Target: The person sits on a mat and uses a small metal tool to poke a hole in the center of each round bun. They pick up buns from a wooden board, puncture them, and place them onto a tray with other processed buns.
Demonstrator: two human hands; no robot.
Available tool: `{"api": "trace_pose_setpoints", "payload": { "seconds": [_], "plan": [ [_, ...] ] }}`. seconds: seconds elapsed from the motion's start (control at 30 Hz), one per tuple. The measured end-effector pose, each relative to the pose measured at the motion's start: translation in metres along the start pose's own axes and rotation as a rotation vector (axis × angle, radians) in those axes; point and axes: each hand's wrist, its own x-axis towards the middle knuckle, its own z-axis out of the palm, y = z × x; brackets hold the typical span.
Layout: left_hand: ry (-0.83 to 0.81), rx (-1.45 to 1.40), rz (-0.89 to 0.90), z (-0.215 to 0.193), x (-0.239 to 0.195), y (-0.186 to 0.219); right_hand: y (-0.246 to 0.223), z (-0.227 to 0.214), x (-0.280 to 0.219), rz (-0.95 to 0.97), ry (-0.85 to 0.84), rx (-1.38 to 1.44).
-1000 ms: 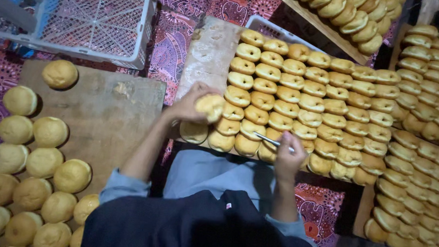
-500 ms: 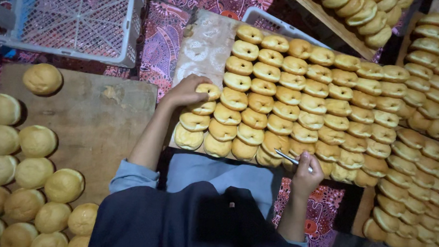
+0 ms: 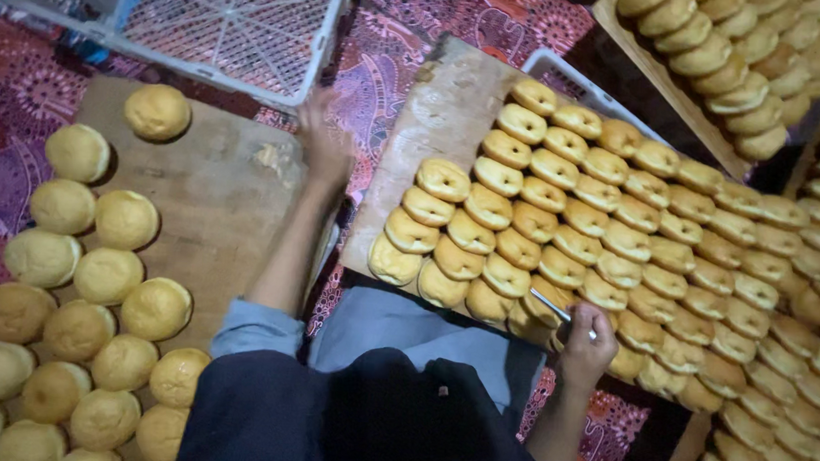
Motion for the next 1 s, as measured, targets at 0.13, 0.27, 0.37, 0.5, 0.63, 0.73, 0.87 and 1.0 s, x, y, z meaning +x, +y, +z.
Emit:
{"api": "trace_pose_setpoints", "payload": {
  "seconds": [0.13, 0.27, 0.37, 0.5, 0.63, 0.73, 0.87, 1.0],
  "plan": [
    [0.368, 0.442, -0.418, -0.134, 0.066, -0.055, -0.017, 0.008, -0.002, 0.042, -0.194, -0.201],
    [0.326, 0.607, -0.523, -0.194, 0.073, -0.088, -0.022, 0.035, -0.007, -0.035, -0.314, -0.156],
    [0.292, 0.353, -0.473, -0.179, 0.061, -0.102, -0.028, 0.060, -0.020, -0.091, -0.373, -0.232],
    [0.333, -0.971, -0.683, -0.103, 0.012, -0.064, -0.049, 0.096, -0.047, -0.204, -0.544, -0.252],
    [-0.215, -1.492, -0.578, -0.066, -0.090, 0.037, -0.079, 0.115, -0.069, -0.406, -0.589, -0.289],
    [-0.313, -1.528, -0.620, -0.046, -0.142, 0.106, -0.097, 0.109, -0.077, -0.515, -0.491, -0.314],
    [-0.414, -1.609, -0.633, -0.044, -0.183, 0.160, -0.109, 0.086, -0.087, -0.690, -0.365, -0.261],
    [-0.558, -1.550, -0.515, -0.054, -0.203, 0.189, -0.113, 0.060, -0.093, -0.816, -0.247, -0.222]
  ]
}}
